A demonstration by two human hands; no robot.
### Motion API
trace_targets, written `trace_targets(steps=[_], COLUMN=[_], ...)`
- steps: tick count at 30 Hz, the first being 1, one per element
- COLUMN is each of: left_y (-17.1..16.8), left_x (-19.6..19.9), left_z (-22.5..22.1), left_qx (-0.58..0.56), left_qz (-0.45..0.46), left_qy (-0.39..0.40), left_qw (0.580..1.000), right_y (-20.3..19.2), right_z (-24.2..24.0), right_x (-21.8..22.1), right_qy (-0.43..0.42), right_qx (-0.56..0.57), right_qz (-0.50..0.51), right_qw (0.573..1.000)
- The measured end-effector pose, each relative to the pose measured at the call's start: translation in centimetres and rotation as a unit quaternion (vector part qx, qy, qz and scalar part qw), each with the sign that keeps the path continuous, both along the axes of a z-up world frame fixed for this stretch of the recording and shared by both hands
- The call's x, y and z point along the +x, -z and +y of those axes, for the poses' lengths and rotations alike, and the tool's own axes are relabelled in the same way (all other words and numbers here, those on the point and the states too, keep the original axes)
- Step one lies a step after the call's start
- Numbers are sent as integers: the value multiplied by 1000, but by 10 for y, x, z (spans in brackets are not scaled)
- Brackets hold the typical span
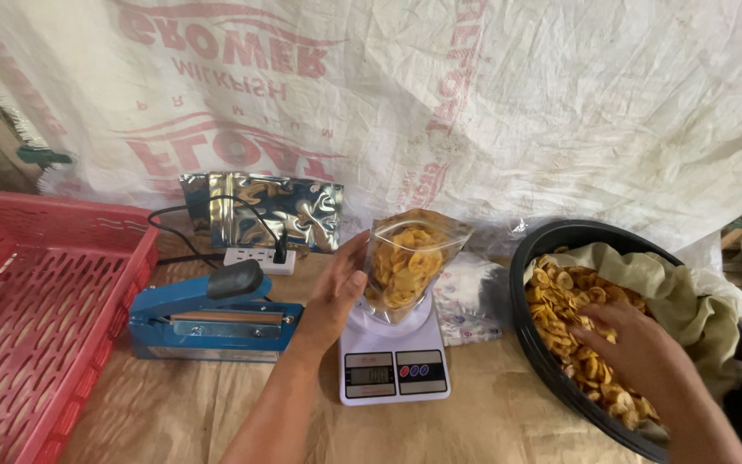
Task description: The person places pieces of dried fruit by hand into a clear plastic bag on a digital scale, then seals the bag using a heat sealer.
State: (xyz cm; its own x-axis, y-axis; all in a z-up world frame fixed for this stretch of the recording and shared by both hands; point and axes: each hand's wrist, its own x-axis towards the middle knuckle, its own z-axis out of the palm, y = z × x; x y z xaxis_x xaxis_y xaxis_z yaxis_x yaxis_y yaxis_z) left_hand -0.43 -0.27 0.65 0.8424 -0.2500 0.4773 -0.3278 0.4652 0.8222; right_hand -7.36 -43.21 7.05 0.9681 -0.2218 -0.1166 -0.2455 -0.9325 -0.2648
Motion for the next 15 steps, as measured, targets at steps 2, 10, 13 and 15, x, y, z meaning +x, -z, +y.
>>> trace_targets(steps=[2,10,13,15], left_y=[3,-1,-6,-10], left_x=[-3,-7,-7,-10], left_z=[-5,-22,-24,-23], left_qx=[14,98,136,151], left_qz=[-14,1,18,28], left_qy=[-31,-122,-152,-170], left_qw=[999,988,979,973], right_y=[-18,-2,12,14], right_z=[51,171,183,192], right_x=[-1,67,82,84], right_qy=[9,-134,-137,-131], right_qx=[120,560,550,584], right_qz=[-57,-199,-214,-233], right_qw=[991,793,796,766])
